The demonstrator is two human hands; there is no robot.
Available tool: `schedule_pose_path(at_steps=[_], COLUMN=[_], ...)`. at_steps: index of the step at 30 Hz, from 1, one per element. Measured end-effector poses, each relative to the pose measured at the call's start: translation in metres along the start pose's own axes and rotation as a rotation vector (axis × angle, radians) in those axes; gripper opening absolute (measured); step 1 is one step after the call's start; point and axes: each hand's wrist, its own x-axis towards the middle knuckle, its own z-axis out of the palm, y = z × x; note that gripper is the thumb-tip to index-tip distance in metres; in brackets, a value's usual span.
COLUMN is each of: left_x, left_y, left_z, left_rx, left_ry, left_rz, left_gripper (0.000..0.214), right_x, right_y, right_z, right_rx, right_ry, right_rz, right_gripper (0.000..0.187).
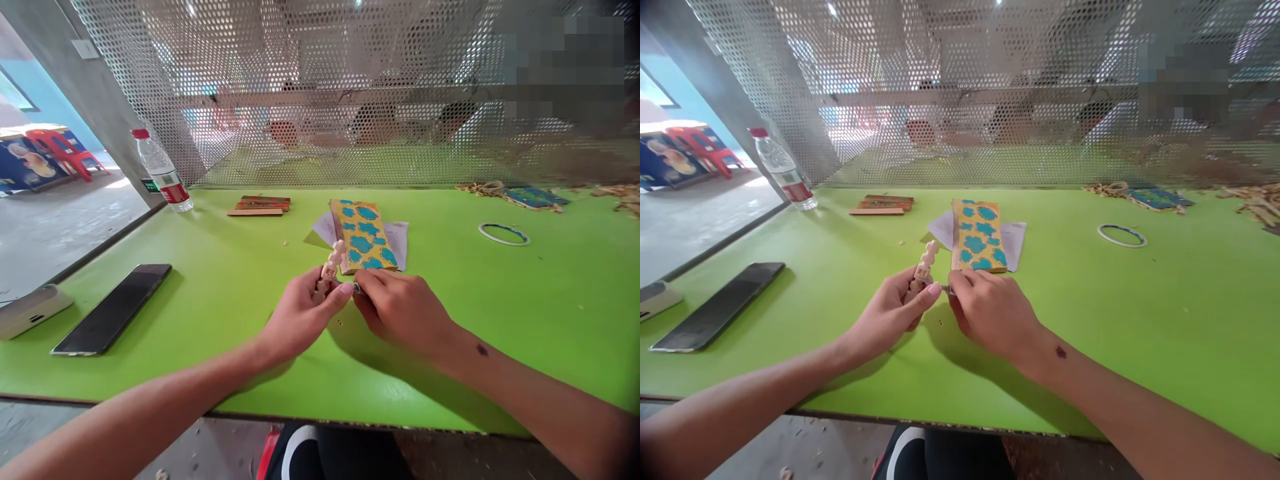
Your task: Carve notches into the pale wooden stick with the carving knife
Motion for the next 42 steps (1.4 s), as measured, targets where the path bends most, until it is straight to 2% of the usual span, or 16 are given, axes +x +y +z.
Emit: schedule_pose_path(at_steps=[6,11,20,24,26,29,32,38,42], left_x=[0.000,0.002,0.007,0.008,0.009,0.010,0.011,0.020,0.027], left_y=[-0.003,-0.008,-0.010,-0.006,-0.004,-0.002,-0.003,-0.006,-0.011], left_z=[0.000,0.002,0.001,-0.001,-0.002,-0.004,-0.008,-0.022,-0.028], left_rx=[-0.006,-0.115,-0.201,-0.242,-0.235,-0.193,-0.098,0.257,0.407], left_ry=[0.005,-0.035,-0.028,-0.003,0.017,0.040,0.064,0.202,0.277], left_rz=[-0.013,-0.036,-0.148,-0.174,-0.165,-0.137,-0.072,0.172,0.246], left_gripper=[0.042,0.045,0.049,0.035,0.030,0.030,0.033,0.024,0.030], right_x=[-0.001,-0.003,-0.002,-0.001,-0.003,-0.006,-0.006,-0.001,0.000], right_y=[-0.006,-0.012,-0.007,0.002,0.006,0.011,0.013,0.023,0.031], right_z=[0.000,0.001,-0.004,-0.011,-0.012,-0.010,-0.004,0.008,0.007], right_rx=[-0.135,-0.228,-0.196,-0.186,-0.174,-0.117,-0.054,-0.023,-0.010], right_ry=[-0.013,-0.037,-0.102,-0.229,-0.323,-0.434,-0.488,-0.468,-0.436], right_rz=[0.034,0.071,0.179,0.278,0.313,0.324,0.306,0.381,0.413], right_gripper=[0.016,0.022,0.020,0.029,0.023,0.010,0.011,0.018,0.026])
